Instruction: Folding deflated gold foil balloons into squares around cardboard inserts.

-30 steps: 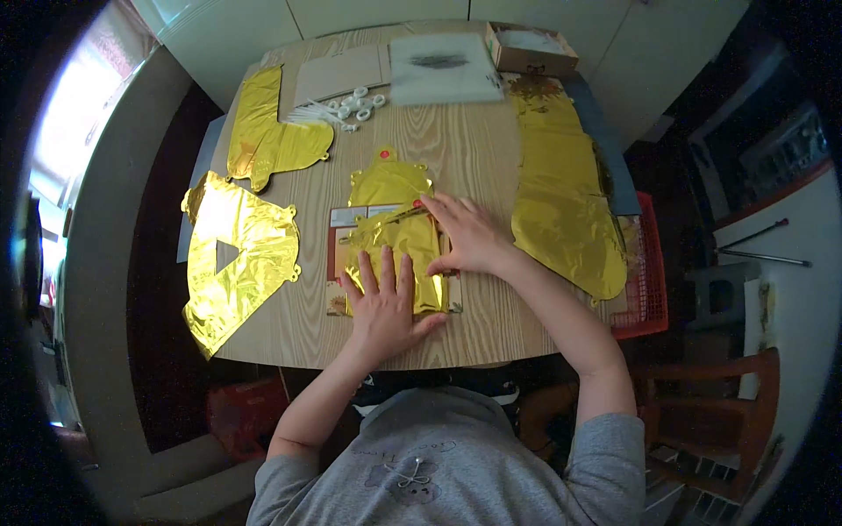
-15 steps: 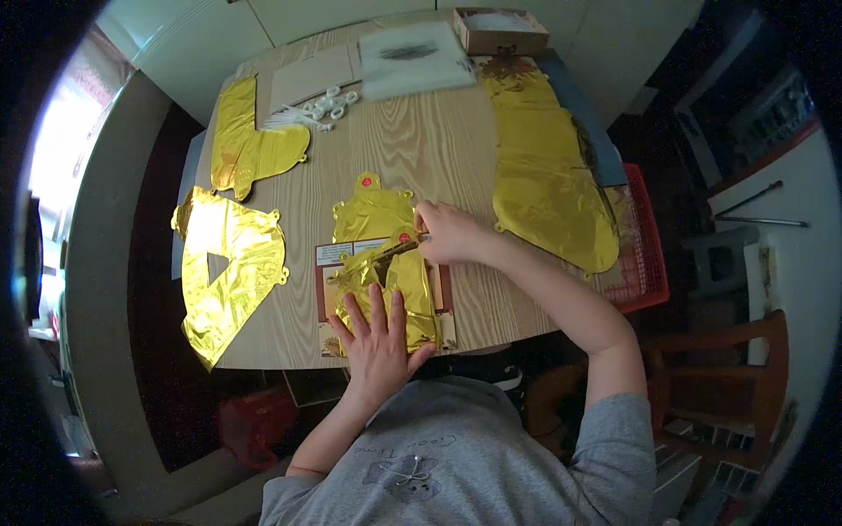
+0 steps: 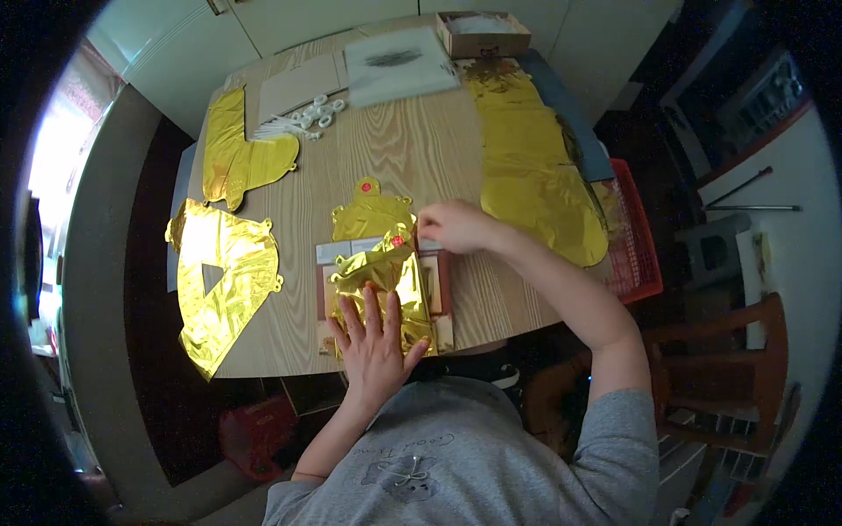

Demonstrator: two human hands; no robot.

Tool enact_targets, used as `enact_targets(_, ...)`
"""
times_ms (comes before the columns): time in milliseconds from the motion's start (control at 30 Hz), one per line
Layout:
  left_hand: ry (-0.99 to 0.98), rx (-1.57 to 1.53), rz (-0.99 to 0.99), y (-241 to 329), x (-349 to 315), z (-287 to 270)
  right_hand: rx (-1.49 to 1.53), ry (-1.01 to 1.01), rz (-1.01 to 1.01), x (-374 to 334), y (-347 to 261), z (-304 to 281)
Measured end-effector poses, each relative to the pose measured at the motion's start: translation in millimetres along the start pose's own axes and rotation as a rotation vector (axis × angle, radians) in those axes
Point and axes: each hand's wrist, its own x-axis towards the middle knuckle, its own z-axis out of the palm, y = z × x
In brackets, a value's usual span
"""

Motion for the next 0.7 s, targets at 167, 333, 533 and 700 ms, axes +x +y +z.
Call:
enact_targets(167, 0.003, -0.004, -0.026, 1, 0, 1, 0.188, 0.315, 0.309, -19, 0, -72)
enact_targets(333, 0.006, 0.018, -0.013, 2, -1, 1, 0.119, 0.601, 0.367, -71, 44, -140)
enact_targets(533, 0.014, 0.031, -0.001, 2, 0, 1, 0.140, 0.636, 0.467, -109, 119, -123)
enact_targets(700, -0.009, 0.023, 0.001, 4, 2, -3, -0.178, 0.774, 0.349, -109, 142, -86)
